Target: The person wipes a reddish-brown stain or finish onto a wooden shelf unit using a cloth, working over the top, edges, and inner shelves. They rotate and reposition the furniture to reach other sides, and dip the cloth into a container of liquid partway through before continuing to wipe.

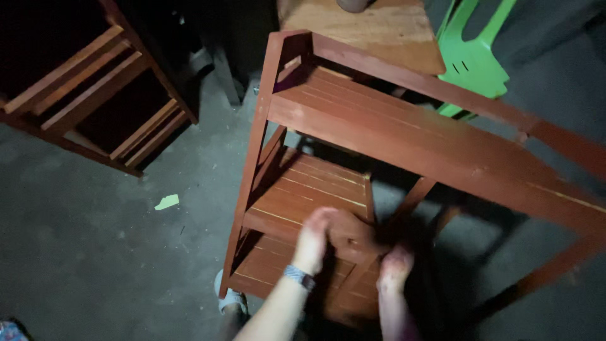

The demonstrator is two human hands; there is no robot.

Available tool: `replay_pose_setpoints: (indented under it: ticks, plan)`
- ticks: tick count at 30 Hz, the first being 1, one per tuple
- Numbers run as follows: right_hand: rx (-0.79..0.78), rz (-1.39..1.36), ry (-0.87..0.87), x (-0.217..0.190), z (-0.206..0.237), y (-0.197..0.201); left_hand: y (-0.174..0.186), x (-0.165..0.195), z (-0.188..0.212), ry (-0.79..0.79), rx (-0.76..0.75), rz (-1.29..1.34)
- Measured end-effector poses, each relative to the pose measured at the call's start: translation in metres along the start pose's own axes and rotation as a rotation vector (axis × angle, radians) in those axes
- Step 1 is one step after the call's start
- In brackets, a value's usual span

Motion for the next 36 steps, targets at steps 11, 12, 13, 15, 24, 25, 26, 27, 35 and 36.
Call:
replay_pose_setpoints:
  ticks: [11,12,13,15,24,25,26,27,35,36]
  plan:
    - [-0.234,-0.213,-0.082,0.016,0.042,-0.253,0.202,0.147,-0.013,-0.068,0.225,0.525]
    - [-0.229,0.626,0.292,-0.017,0.037,-0.28,0.211,0.153,-0.019,-0.073,0.213,0.533]
    - [-0.177,1.466,0.658,-0.033,0.042,-0.325,0.22,0.156,-0.023,-0.034,0.212,0.506]
    - [-0.143,1.413,0.671,-0.037,0.032,-0.363,0.233,0.159,-0.032,0.044,0.205,0.456]
    - [-0.157,0.388,0.232,-0.092,0.033,-0.47,0.235,0.169,-0.066,0.096,0.062,0.471]
    - [-0.123,0.42,0.269,-0.096,0.04,-0.473,0.235,0.168,-0.068,0.116,0.065,0.458]
    - [-0.09,0.444,0.305,-0.096,0.045,-0.472,0.236,0.166,-0.069,0.136,0.07,0.441]
    - [-0.057,0.51,0.337,-0.093,0.047,-0.47,0.238,0.164,-0.069,0.157,0.076,0.424]
    - [0.02,1.106,0.511,-0.003,0.04,-0.441,0.271,0.109,-0.064,0.127,0.047,0.263]
    - [0.043,1.233,0.523,0.012,0.053,-0.437,0.282,0.094,-0.06,0.128,0.076,0.17]
Point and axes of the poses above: each hand's wrist, its own z-axis away from the middle knuckle, its own y-axis out of the back of the hand, x = y × z, the point moved 8 cm from there along -z, towards the middle knuckle, and after that the axes turned 7 degrees about -x, right-handed, at the moved point
